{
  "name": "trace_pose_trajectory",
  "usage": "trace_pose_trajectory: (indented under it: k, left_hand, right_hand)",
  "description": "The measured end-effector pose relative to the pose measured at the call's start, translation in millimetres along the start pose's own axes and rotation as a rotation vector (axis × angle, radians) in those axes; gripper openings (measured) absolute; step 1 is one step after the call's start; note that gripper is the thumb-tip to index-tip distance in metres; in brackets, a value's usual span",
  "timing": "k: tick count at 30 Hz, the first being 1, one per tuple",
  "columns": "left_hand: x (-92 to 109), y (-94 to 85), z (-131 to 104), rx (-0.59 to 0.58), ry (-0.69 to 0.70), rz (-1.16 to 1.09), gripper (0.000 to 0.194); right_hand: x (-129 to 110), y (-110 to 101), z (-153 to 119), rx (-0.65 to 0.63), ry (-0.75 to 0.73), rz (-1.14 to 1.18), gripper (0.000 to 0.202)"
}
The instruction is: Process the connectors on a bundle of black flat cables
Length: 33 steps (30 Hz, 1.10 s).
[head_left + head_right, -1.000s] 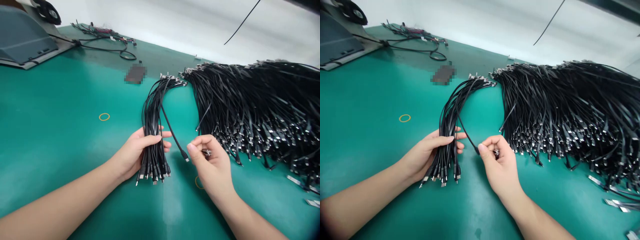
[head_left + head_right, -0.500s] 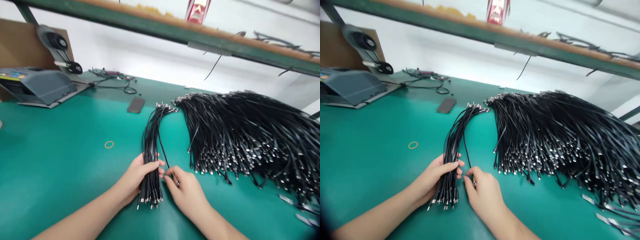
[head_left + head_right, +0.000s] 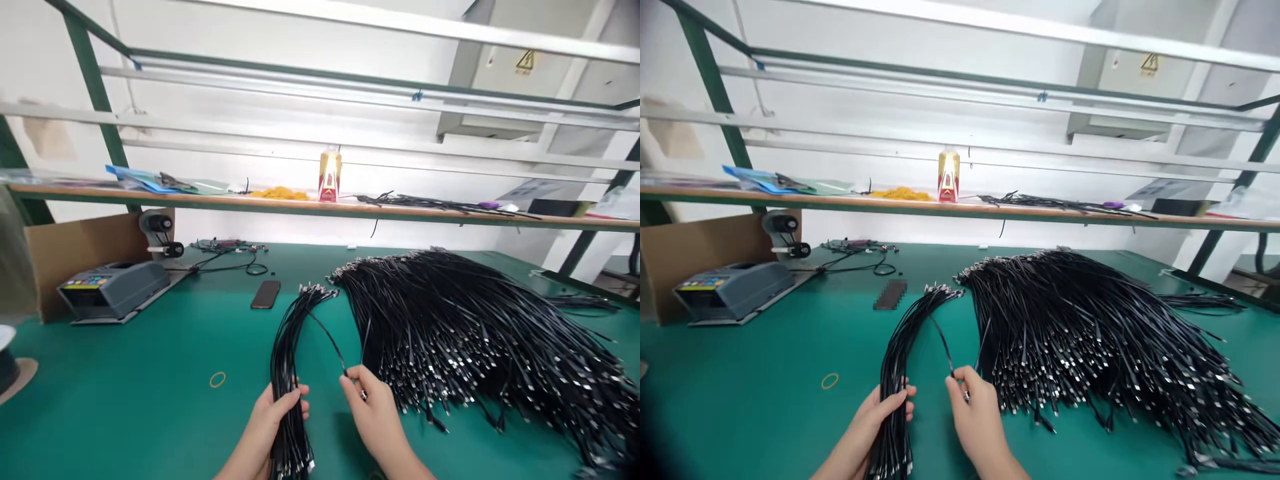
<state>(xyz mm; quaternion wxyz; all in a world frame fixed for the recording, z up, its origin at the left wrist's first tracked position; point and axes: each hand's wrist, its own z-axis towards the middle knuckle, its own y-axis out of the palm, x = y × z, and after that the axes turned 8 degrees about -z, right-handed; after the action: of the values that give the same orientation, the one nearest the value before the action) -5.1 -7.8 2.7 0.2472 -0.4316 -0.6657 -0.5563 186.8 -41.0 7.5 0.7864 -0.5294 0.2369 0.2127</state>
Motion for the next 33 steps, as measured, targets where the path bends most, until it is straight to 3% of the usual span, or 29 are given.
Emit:
trace_pose_trajectory:
  k: [3,7,13,18,26,33]
  left_hand:
    - [3,-1.9,3,0.053,0.072,0.033,0.045]
    - [12,-7.1,0,0.045,0.068,0.107,0.041]
    - [17,-13.1,0,-0.027,-0.019,0.132,0.044]
    - [14,-11.7,-1,-0.123,-0.043,0.188,0.045]
    - [17,-12.2,-3,-0.262,-0.119,0.196,0.045]
    - [19,-9.3,-3,-0.292,-0.151,0.14,0.042]
  right_hand:
    - [1,-9,3,0.028,-0.003,0.049,0.039]
    - [-6,-10,-7,-0.041,-0.027,0.064,0.031]
    - [-27,-5,-28,-0.318,-0.111,0.142,0.018]
    - [-36,4,-42,-0.519,-0.061,0.148,0.02]
    - [-34,3,-38,-0.585,0.024,0.278,0.028]
    - [-31,6,-32,-0.597,0.105,0.412,0.027]
